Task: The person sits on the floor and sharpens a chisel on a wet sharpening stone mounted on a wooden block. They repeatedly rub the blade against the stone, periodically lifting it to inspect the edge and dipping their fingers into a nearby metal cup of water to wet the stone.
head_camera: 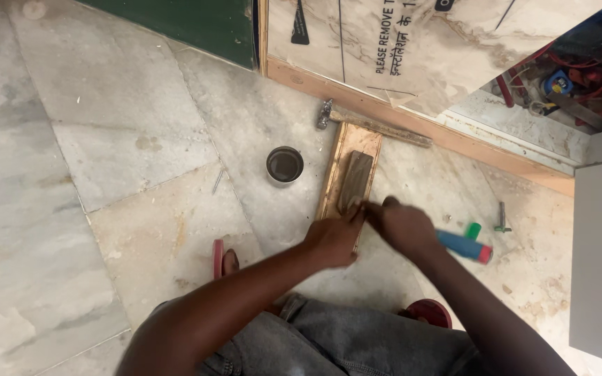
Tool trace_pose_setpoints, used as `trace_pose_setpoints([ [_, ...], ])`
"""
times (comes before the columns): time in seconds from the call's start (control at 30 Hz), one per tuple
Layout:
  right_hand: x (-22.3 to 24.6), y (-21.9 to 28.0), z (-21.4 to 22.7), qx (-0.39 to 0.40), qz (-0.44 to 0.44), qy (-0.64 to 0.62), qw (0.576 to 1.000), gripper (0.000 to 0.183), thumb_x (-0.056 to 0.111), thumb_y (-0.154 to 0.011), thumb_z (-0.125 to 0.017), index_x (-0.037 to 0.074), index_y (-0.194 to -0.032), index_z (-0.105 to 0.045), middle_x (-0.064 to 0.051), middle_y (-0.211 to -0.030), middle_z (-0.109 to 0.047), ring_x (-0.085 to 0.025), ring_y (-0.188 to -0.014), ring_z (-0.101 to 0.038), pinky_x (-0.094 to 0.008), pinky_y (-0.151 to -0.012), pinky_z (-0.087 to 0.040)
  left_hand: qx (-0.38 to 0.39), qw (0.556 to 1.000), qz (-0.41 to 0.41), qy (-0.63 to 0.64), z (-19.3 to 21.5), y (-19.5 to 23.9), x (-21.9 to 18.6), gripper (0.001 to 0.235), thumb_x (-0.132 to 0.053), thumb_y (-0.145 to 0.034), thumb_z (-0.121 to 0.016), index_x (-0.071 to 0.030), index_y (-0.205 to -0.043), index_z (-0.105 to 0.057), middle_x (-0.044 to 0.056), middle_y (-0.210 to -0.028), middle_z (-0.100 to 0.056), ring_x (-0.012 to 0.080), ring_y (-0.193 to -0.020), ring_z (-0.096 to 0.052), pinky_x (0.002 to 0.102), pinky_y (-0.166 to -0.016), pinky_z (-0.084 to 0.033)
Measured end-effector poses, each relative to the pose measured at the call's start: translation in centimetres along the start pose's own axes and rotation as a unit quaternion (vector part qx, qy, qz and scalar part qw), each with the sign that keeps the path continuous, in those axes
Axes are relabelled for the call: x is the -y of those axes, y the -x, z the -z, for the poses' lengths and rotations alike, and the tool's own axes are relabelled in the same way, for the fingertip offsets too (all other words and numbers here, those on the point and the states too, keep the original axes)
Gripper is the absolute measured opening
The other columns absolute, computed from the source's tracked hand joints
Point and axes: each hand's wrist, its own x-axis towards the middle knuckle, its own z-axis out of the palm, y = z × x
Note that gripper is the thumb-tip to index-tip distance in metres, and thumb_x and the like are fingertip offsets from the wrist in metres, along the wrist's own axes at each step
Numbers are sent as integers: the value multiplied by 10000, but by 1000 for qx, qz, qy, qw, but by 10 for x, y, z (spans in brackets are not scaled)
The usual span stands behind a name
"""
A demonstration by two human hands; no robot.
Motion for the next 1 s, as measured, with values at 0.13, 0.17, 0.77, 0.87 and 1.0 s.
trace_pose_setpoints([
  [0.13,-15,-39,18,-88,-30,0,996,360,410,-1000,-553,311,-1330,-655,-175,-958,-666,-397,-748,-709,-499,-645,-592,-64,998,2,-11,13,-59,17,1001,-322,-796,-773,-22,-1580,-229,118,-1695,-268,348,-1151,-673,476,-891,-592],
  [0.17,-17,-41,19,-85,-34,0,996,360,407,-998,-551,317,-1332,-653,-171,-959,-667,-397,-751,-711,-497,-651,-594,-86,996,0,0,11,-65,17,1006,-363,-775,-794,-21,-1555,-260,115,-1668,-301,345,-1179,-659,480,-896,-586],
  [0.77,-12,-26,-5,-34,5,64,997,279,359,-1030,-503,277,-1248,-655,-200,-985,-658,-390,-782,-718,-499,-645,-584,-4,999,2,33,4,-37,16,972,-390,-741,-820,-132,-1572,-388,123,-1512,-545,353,-1263,-630,482,-993,-561],
  [0.87,4,5,-23,-12,-16,37,999,402,327,-987,-502,244,-1371,-586,-201,-995,-663,-395,-767,-735,-490,-628,-603,35,996,-34,76,-3,-4,16,1065,-418,-739,-815,-105,-1591,-257,128,-1615,-368,385,-1188,-631,497,-955,-551],
  [1.0,-3,-19,1,-38,-48,32,998,359,365,-1020,-479,251,-1335,-610,-211,-1014,-651,-411,-789,-722,-509,-637,-589,-60,998,-32,17,-1,-38,25,970,-336,-779,-773,-65,-1597,-325,130,-1571,-480,353,-1184,-670,472,-947,-586],
])
